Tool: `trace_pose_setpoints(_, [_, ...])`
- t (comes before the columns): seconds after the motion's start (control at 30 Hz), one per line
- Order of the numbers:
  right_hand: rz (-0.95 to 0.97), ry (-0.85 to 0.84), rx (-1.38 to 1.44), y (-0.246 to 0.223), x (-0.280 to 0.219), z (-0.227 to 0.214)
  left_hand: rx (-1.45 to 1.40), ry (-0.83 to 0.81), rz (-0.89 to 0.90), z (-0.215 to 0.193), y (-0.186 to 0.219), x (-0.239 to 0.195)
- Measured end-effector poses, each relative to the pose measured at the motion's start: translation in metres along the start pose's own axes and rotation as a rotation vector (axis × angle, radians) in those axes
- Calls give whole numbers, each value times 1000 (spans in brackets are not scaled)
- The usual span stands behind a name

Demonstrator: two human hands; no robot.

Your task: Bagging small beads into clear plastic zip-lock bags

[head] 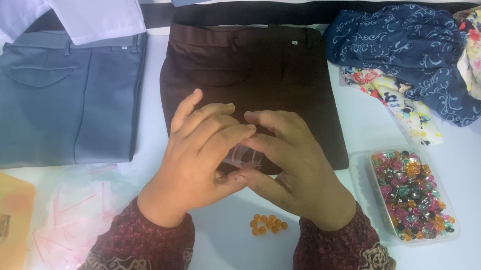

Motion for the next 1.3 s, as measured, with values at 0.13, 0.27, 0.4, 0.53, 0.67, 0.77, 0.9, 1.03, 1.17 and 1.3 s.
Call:
trace_pose_setpoints(0.13, [3, -45, -9, -3, 0, -6, -13, -10, 0, 0, 2, 1])
trace_pose_setpoints(0.27, [-42, -156, 38, -1, -1, -16, -60, -66, -18, -3, 5, 4])
trace_pose_setpoints(0.4, [-69, -174, 110, -8, 4, -25, -114, -112, -59, -2, 5, 1])
trace_pose_setpoints(0.53, [-74, -155, 145, -8, 4, -27, -187, -177, -111, -3, 5, 1])
trace_pose_setpoints(0.67, [-86, -161, 109, -6, 2, -26, -206, -199, -136, -2, 4, -1])
trace_pose_setpoints(0.77, [-129, -129, 83, -3, -1, -24, -204, -224, -149, -3, 7, 1])
trace_pose_setpoints(0.9, [-106, -138, 77, -5, 1, -23, -206, -221, -145, -5, 7, 1])
trace_pose_setpoints(1.03, [-90, -125, 59, -2, 0, -22, -196, -204, -142, -7, 4, 3])
trace_pose_setpoints(1.17, [-105, -101, 36, -2, -1, -21, -121, -170, -134, -4, 0, 0])
trace_pose_setpoints(1.3, [-118, -76, 27, -2, -1, -18, -112, -188, -162, -3, -5, -1])
Point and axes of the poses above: each hand's wrist, its own x-axis towards the middle knuckle, its own z-axis out of the palm, y = z × x, the point moved 2 cm from there along x, towards the middle knuckle, and after that the axes turned 5 degrees about -x, right-handed, at the moved point
